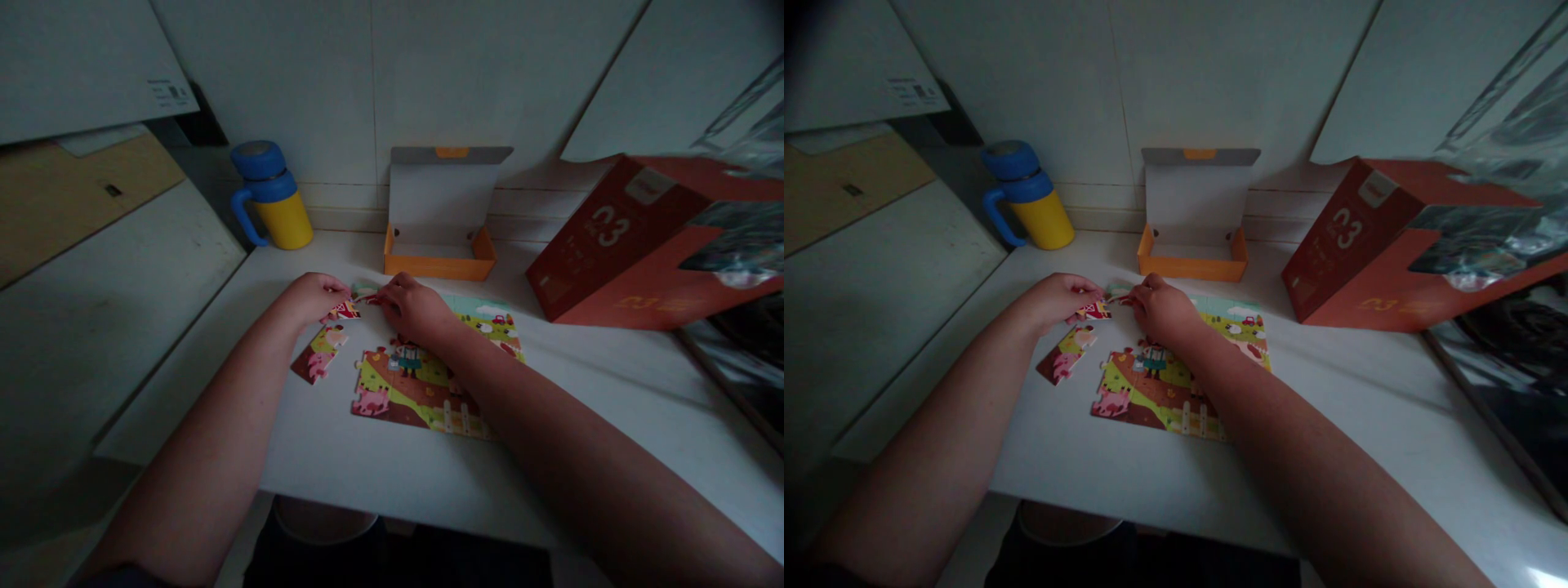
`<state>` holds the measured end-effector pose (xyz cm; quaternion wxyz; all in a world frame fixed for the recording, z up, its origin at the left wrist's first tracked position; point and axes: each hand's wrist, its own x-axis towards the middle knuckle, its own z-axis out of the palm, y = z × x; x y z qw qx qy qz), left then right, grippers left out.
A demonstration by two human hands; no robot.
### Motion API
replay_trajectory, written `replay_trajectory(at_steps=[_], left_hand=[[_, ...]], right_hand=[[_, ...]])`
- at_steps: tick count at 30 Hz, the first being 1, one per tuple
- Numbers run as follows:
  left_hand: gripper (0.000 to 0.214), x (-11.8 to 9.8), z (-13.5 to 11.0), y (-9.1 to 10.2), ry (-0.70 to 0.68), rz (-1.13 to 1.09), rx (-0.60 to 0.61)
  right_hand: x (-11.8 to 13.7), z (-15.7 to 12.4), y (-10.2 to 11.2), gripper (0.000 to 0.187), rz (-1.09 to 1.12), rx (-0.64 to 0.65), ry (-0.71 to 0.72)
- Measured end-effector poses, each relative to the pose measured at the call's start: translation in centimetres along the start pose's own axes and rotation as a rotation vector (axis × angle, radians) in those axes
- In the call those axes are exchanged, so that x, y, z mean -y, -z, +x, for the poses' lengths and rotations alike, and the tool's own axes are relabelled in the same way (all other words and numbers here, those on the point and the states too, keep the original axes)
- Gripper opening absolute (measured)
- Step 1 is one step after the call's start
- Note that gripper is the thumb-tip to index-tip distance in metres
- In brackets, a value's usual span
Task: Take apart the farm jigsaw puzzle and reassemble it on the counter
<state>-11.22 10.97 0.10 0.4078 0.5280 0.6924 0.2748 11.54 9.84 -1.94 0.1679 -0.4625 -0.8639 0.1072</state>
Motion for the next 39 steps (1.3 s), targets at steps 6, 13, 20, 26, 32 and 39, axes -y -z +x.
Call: replay_trajectory(at_steps=[6, 13, 20, 26, 32, 39], left_hand=[[0.013, 0.3, 0.3, 0.0, -0.016, -0.006, 0.004], [0.007, 0.1, -0.2, -0.1, 0.003, -0.019, 0.035], [0.016, -0.1, 0.0, -0.1, -0.112, 0.001, -0.012], [0.045, -0.1, 0.1, -1.9, -0.4, -0.106, -0.119], [0.038, -0.3, 0.1, -3.2, -0.482, -0.197, -0.092], [0.04, -0.5, 0.2, -3.3, -0.414, -0.327, -0.044]], right_hand=[[-0.2, 0.2, -0.3, 0.035, 0.0, -0.016, -0.007], [-0.1, 0.2, -0.3, 0.036, -0.038, -0.001, -0.005], [0.3, 0.2, -0.1, 0.035, -0.062, 0.028, -0.01], [-0.2, 0.1, -0.3, 0.04, 0.175, -0.087, 0.018], [-0.9, 0.4, -0.5, 0.037, 0.443, -0.14, -0.085], [-1.7, 0.5, -0.1, 0.039, 0.696, -0.178, -0.194]])
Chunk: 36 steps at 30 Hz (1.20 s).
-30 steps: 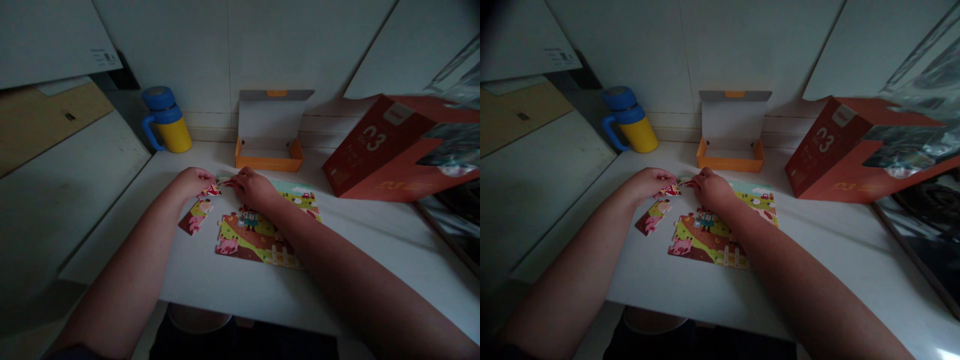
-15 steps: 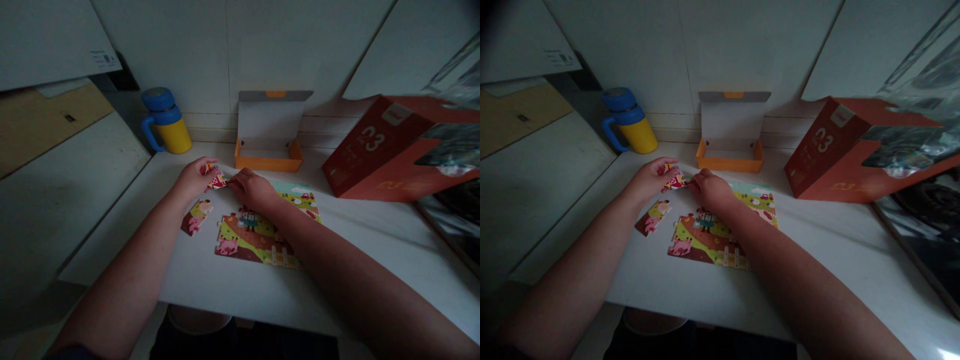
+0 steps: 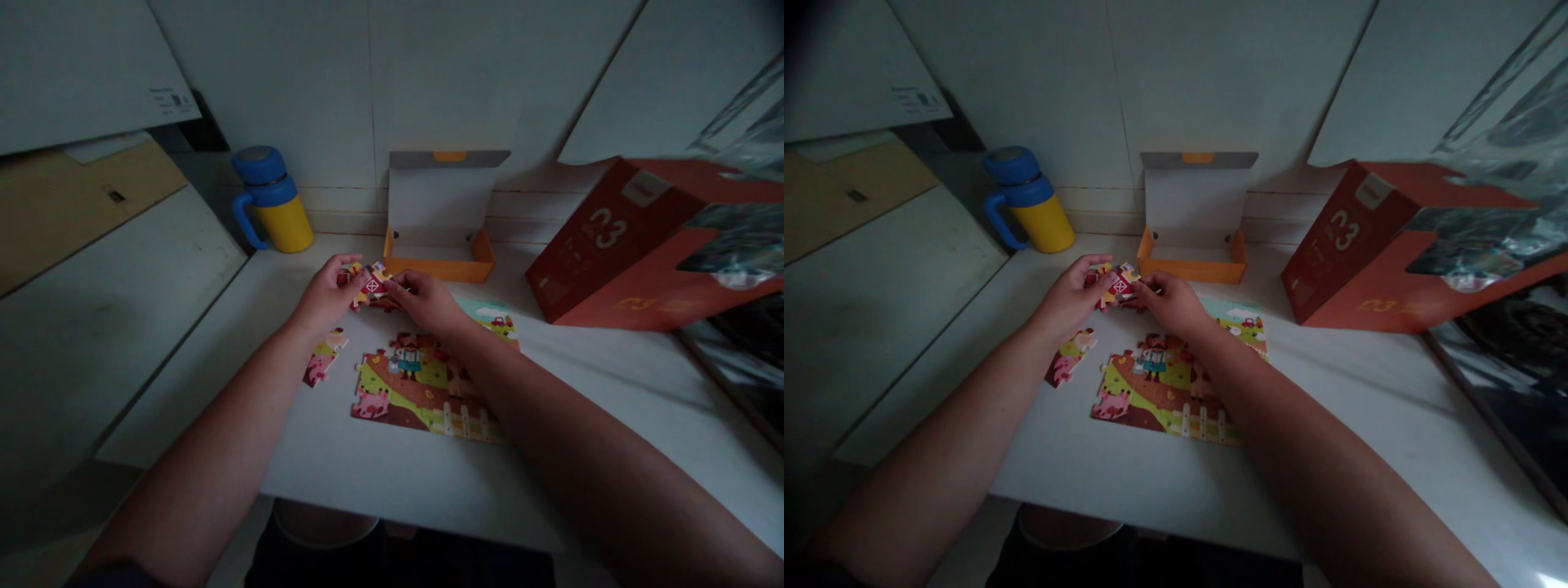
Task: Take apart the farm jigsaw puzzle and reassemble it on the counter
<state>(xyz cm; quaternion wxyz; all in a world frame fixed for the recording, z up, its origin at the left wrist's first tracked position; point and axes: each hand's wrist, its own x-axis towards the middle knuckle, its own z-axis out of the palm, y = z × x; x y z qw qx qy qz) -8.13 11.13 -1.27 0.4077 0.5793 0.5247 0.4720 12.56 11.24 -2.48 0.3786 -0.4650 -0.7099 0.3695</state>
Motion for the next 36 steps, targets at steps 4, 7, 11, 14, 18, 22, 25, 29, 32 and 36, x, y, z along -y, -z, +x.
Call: replay_trajectory(at_steps=[4, 7, 11, 14, 18, 22, 25, 29, 32, 36], left_hand=[[0.046, -0.1, -0.2, -0.1, 0.036, -0.054, -0.009], [0.047, 0.2, -0.2, -0.1, 0.005, -0.04, -0.017], [0.048, 0.6, 0.0, 0.1, -0.039, -0.022, -0.03], [0.048, 0.6, 0.1, 0.2, -0.053, -0.024, -0.048], [0.046, 0.6, 0.1, 0.1, -0.069, -0.05, -0.05], [0.046, 0.7, 0.0, -0.2, -0.063, -0.039, -0.035], [0.046, 0.5, -0.1, -0.2, -0.061, -0.025, -0.045], [0.045, -0.1, -0.3, -0.1, -0.052, -0.003, -0.083], [0.044, -0.2, -0.4, -0.1, -0.032, -0.022, -0.087], [0.045, -0.1, -0.2, -0.1, -0.015, -0.082, -0.099]], right_hand=[[-0.1, 0.2, 0.2, 0.039, 0.061, -0.053, -0.077], [0.0, 0.2, 0.2, 0.037, 0.118, -0.046, -0.087], [0.1, 0.2, 0.1, 0.038, 0.191, -0.034, -0.109], [0.3, 0.1, 0.3, 0.049, 0.274, 0.024, -0.134], [0.6, -0.1, 0.5, 0.056, 0.283, 0.184, -0.092], [0.9, -0.2, 0.4, 0.028, 0.105, 0.191, -0.024], [1.6, -0.3, 0.4, 0.032, -0.122, 0.141, 0.063], [2.4, -0.4, 0.7, 0.037, -0.219, 0.19, 0.088], [2.5, -0.4, 1.1, 0.026, -0.119, 0.231, 0.051], [2.4, -0.3, 1.3, 0.014, 0.095, 0.287, -0.129]])
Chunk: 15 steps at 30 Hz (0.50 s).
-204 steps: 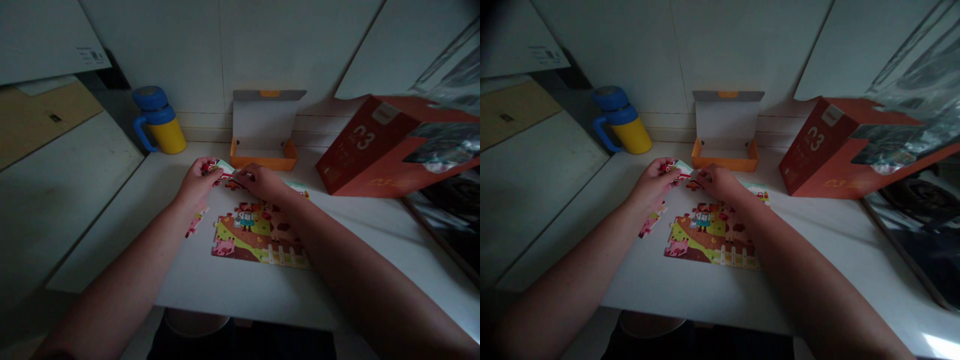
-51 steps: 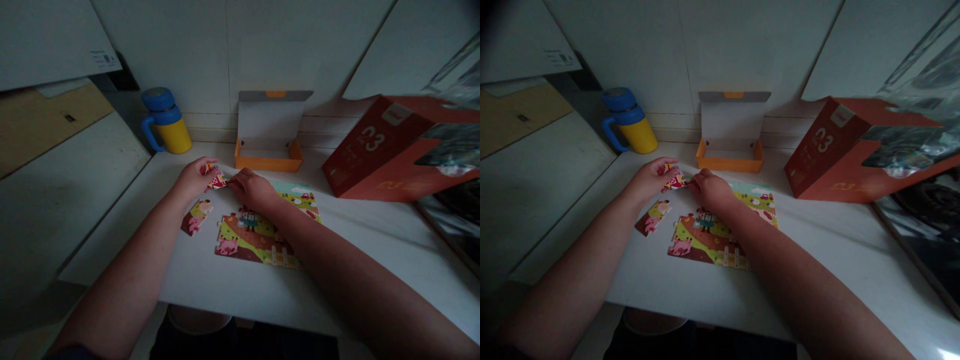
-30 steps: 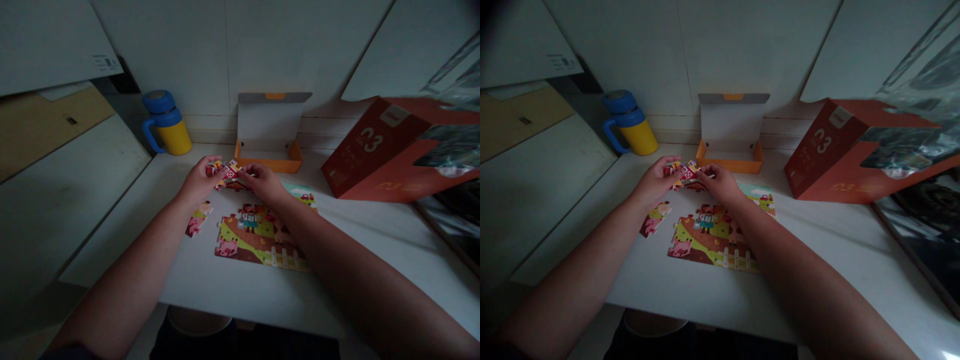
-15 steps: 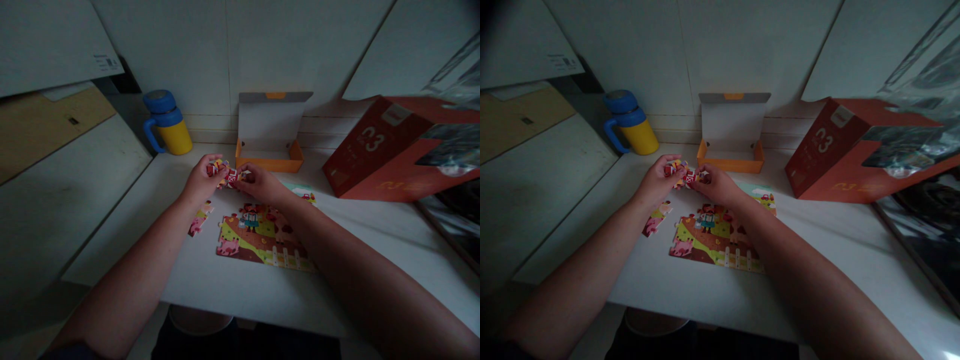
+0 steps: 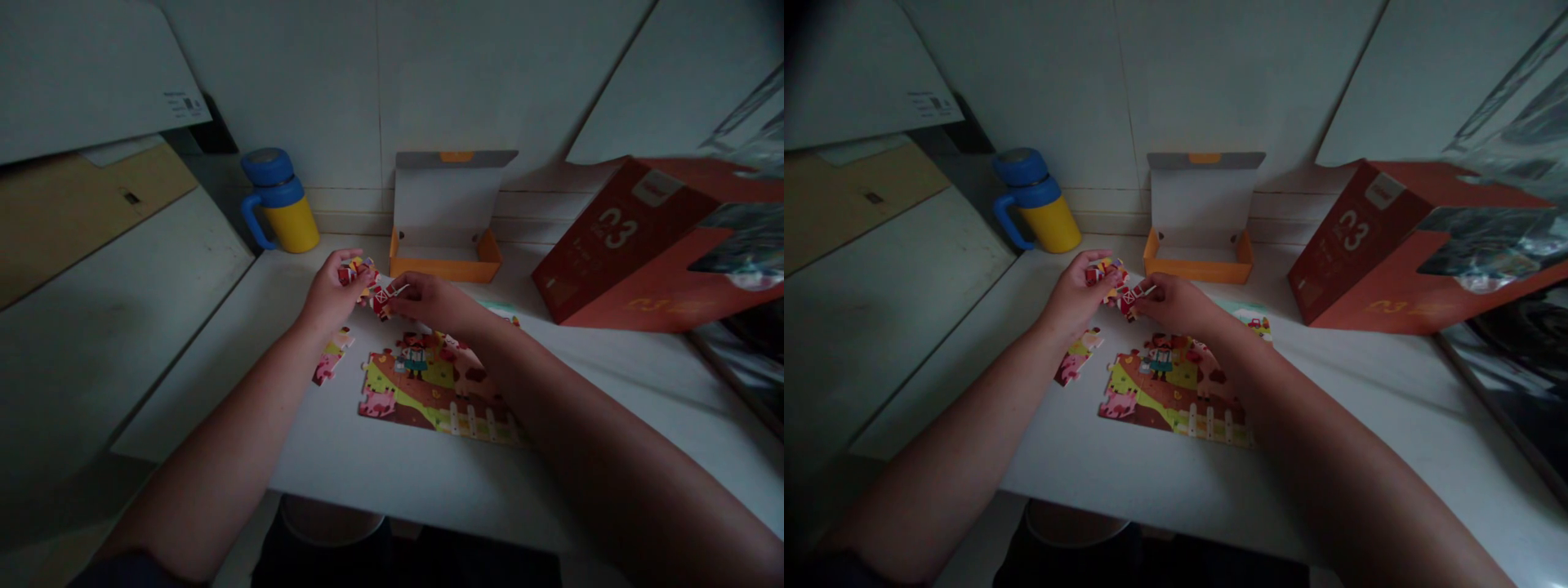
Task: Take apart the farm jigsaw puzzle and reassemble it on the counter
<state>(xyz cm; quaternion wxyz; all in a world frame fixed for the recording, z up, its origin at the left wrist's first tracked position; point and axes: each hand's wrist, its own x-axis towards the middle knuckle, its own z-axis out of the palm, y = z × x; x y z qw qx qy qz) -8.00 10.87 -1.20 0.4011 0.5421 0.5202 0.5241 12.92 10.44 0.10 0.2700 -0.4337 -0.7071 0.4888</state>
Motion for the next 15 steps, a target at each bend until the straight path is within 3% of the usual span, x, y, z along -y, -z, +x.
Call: replay_trajectory(at_steps=[6, 12, 15], left_hand=[[0.043, 0.0, 0.2, 0.0, 0.036, -0.067, -0.045], [0.044, 0.0, 0.1, 0.0, 0.047, -0.069, -0.03], [0.043, -0.2, 0.0, -0.1, 0.063, -0.053, -0.031]], right_hand=[[0.8, -0.5, 0.2, 0.027, -0.004, 0.037, -0.169], [0.5, -0.3, -0.1, 0.016, 0.087, -0.007, -0.216], [-0.2, 0.1, 0.1, 0.012, -0.024, -0.054, -0.197]])
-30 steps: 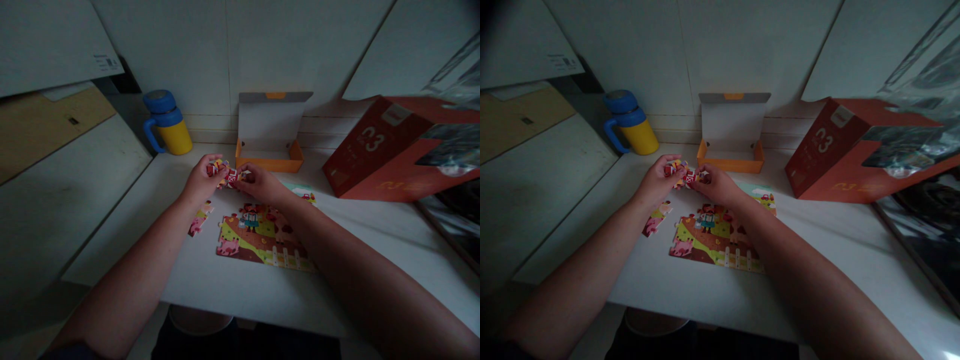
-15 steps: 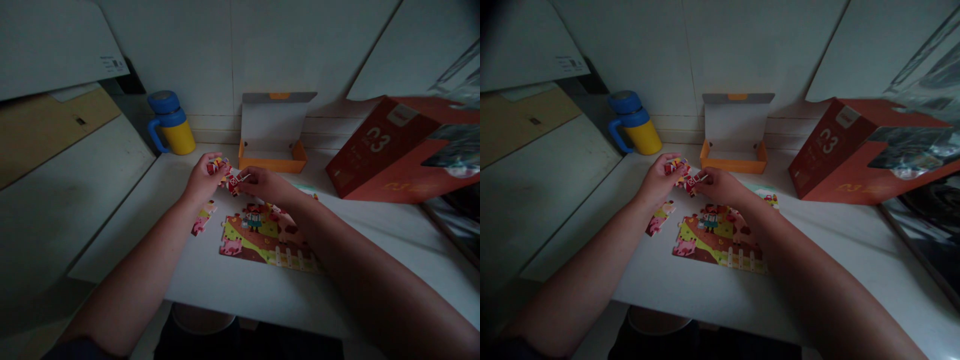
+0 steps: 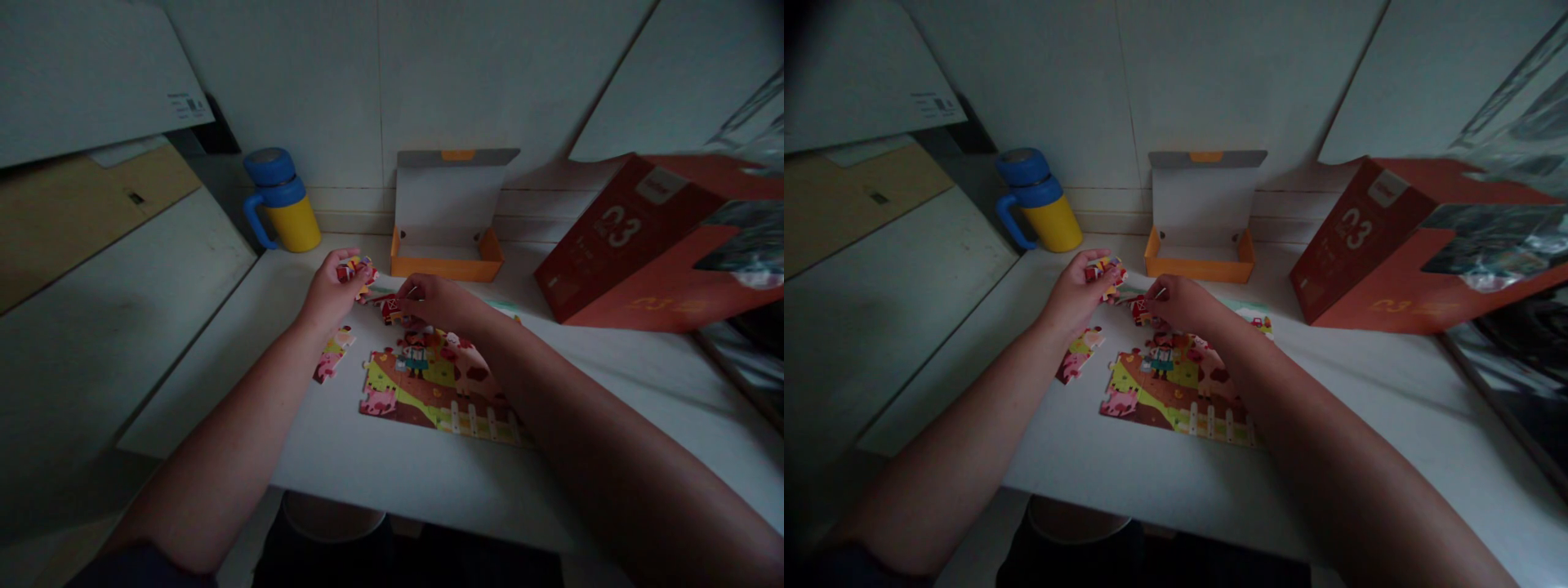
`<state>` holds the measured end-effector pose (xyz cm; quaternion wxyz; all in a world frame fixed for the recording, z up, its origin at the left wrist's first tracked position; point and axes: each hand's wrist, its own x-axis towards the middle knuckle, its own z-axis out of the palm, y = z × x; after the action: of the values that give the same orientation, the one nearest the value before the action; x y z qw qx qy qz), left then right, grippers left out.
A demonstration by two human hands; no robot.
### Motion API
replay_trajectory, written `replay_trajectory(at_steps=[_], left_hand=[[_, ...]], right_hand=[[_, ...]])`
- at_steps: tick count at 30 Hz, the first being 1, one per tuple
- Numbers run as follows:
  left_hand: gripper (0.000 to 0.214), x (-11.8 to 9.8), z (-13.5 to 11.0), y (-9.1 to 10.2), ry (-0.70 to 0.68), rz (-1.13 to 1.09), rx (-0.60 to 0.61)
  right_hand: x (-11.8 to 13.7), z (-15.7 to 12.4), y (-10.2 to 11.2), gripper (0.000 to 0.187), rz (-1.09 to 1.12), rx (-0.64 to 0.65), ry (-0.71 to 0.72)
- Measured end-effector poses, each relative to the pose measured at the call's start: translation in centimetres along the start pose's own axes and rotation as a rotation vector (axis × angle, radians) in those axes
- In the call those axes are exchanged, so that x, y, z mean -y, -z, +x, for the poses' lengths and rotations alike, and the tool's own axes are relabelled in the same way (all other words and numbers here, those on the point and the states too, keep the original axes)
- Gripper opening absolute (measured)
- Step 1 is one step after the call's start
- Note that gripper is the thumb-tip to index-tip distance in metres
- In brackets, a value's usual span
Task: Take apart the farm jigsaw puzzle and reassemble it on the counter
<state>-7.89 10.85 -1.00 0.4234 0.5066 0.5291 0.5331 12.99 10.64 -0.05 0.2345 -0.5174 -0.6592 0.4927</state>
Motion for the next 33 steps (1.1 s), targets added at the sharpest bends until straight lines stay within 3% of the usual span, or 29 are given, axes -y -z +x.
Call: replay_trajectory(at_steps=[7, 14, 21, 33], left_hand=[[0.041, 0.3, 0.2, 0.1, 0.002, 0.028, -0.004], [0.042, 0.4, 0.3, 0.1, 0.0, -0.018, -0.002], [0.04, 0.4, 0.2, 0.2, 0.003, 0.012, 0.003], [0.039, 0.2, 0.1, 0.1, 0.016, 0.002, 0.022]], right_hand=[[0.0, 0.4, 1.1, 0.009, -0.351, -0.139, 0.085], [0.3, 0.0, 0.2, 0.01, -0.297, -0.068, -0.005], [-0.1, 0.0, 1.5, 0.016, -0.42, 0.097, -0.048], [0.6, -0.3, 0.5, 0.013, -0.398, 0.04, -0.022]])
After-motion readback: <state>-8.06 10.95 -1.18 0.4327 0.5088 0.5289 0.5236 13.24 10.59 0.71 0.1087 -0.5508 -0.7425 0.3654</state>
